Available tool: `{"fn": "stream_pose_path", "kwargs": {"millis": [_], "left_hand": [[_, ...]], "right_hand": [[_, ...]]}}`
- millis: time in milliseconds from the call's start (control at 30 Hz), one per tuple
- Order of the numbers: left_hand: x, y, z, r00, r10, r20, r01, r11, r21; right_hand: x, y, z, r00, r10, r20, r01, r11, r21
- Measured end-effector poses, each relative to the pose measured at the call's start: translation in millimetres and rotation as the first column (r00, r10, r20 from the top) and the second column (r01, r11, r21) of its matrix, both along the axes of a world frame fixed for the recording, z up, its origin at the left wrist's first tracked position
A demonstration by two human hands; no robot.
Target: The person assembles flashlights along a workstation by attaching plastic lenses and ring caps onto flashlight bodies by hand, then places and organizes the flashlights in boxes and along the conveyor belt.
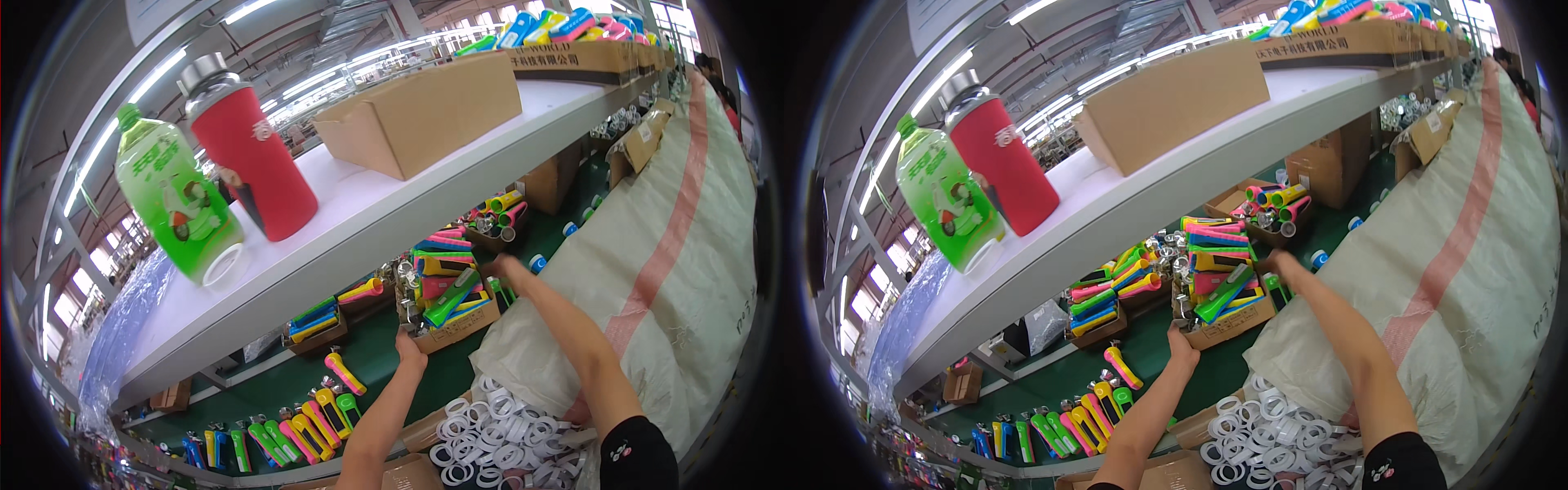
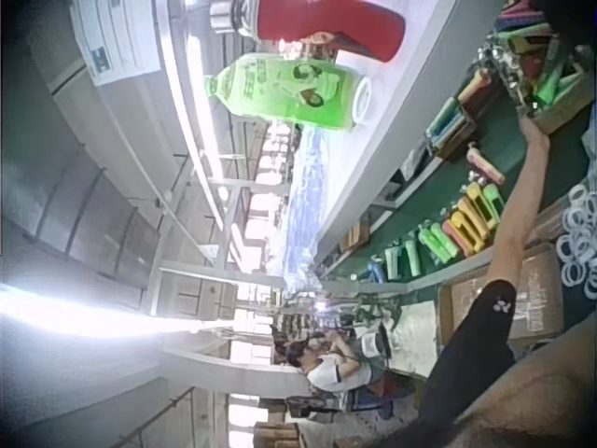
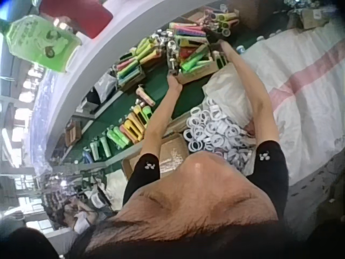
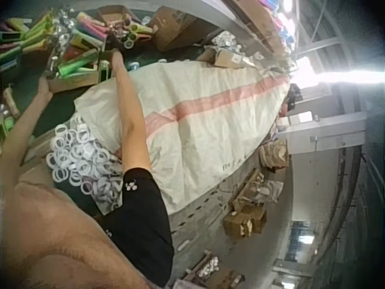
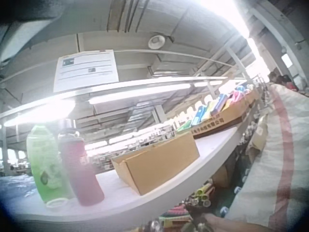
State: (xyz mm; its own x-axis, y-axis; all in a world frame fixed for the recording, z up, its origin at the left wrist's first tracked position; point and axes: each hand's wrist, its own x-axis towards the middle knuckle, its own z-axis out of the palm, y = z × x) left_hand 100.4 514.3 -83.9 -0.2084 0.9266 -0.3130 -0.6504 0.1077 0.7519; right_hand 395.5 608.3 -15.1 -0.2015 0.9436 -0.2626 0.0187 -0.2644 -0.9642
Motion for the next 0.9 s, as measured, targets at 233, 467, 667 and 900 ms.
{"fn": "stream_pose_path", "kwargs": {"millis": [233, 467, 667, 900], "left_hand": [[4, -4, 0, 0.992, 0.108, -0.063, -0.109, 0.994, -0.024], [-2, -7, 8, 0.988, 0.131, -0.082, -0.133, 0.991, -0.017], [16, -11, 19, 0.992, 0.117, 0.041, -0.116, 0.993, -0.012], [27, 0, 14, 0.981, 0.141, 0.132, -0.143, 0.99, 0.006]], "right_hand": [[-4, 115, -63, 0.78, -0.278, 0.56, -0.199, 0.739, 0.643], [-34, 138, -83, 0.774, -0.149, 0.615, -0.217, 0.85, 0.479], [-4, 120, -71, 0.889, -0.401, 0.219, 0.189, 0.759, 0.623], [3, 100, -55, 0.759, -0.641, -0.116, 0.496, 0.454, 0.74]]}}
